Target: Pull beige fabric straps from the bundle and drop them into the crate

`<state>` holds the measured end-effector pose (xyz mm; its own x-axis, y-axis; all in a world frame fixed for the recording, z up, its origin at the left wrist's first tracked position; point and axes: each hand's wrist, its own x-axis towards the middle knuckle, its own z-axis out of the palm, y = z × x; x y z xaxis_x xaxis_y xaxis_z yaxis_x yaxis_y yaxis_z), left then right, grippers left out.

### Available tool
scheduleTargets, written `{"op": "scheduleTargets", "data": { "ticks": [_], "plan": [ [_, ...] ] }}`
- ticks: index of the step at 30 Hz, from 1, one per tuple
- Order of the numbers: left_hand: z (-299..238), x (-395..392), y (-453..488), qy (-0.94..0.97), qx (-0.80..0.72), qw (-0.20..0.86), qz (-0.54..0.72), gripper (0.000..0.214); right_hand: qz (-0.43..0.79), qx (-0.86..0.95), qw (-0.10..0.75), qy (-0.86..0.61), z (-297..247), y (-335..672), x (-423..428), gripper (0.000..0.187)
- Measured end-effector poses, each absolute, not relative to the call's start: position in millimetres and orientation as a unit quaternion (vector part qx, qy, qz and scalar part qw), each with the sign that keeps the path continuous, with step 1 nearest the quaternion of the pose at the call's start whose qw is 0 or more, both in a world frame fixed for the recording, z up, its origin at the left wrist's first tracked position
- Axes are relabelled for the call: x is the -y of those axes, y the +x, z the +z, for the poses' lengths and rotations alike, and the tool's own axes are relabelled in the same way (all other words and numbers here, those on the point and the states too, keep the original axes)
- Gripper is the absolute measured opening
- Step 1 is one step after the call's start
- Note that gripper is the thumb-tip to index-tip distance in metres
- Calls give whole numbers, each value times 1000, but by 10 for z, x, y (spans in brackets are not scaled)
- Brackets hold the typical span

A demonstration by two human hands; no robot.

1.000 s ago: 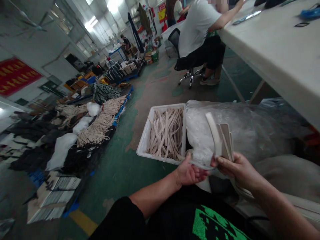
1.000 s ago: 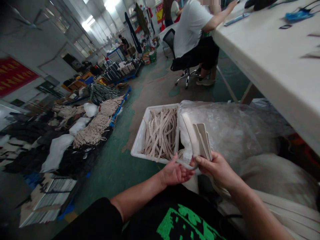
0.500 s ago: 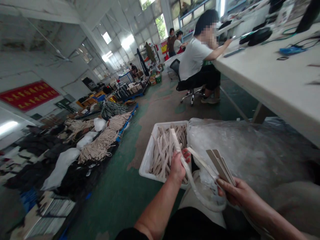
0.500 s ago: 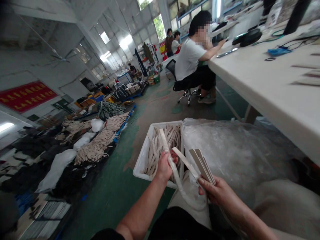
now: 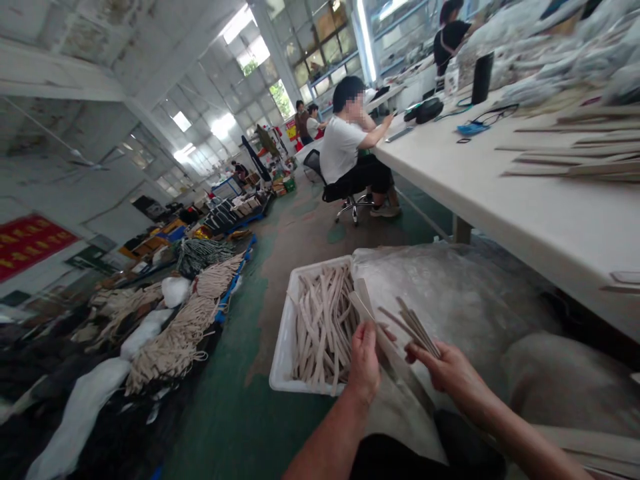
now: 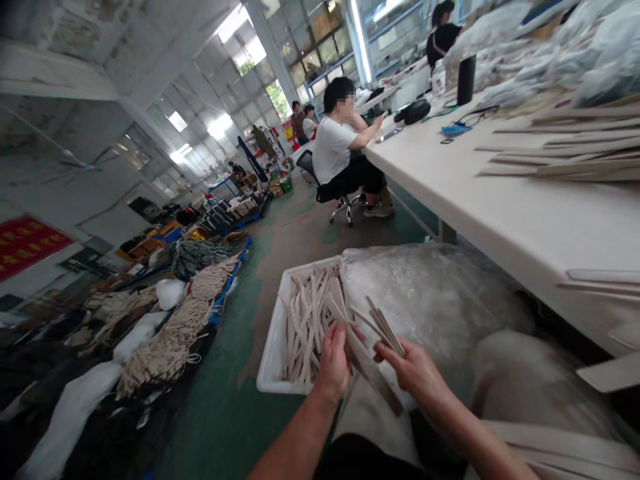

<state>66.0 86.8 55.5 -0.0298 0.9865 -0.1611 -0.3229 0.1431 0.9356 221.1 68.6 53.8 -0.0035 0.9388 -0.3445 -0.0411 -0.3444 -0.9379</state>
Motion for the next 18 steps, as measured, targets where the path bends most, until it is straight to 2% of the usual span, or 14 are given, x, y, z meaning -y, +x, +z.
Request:
{"op": "scheduleTargets", "data": {
  "ticks": [4,7,9,13,17,18],
  "plan": [
    [669,-899,331,466,-488,629,386,62,564,342,518,-544,752,2379,-745,58],
    [708,-790,189,533,-474,668,213,65,587,351,505,-526,833,2431,-776,67],
    [695,-702,174,545,-459,686,148,65,589,380,470,-537,801,2441,-796,58],
    [610,-555,326,524,-448,706,161,72,551,452,426,-558,640,2431,-791,42],
    [398,-567,595,525,-435,709,180,93,547,507,403,-530,419,2392,-784,44],
    [340,-618,644,522,-458,690,203,92,536,519,405,-528,340,2391,-806,46]
  ]
}}
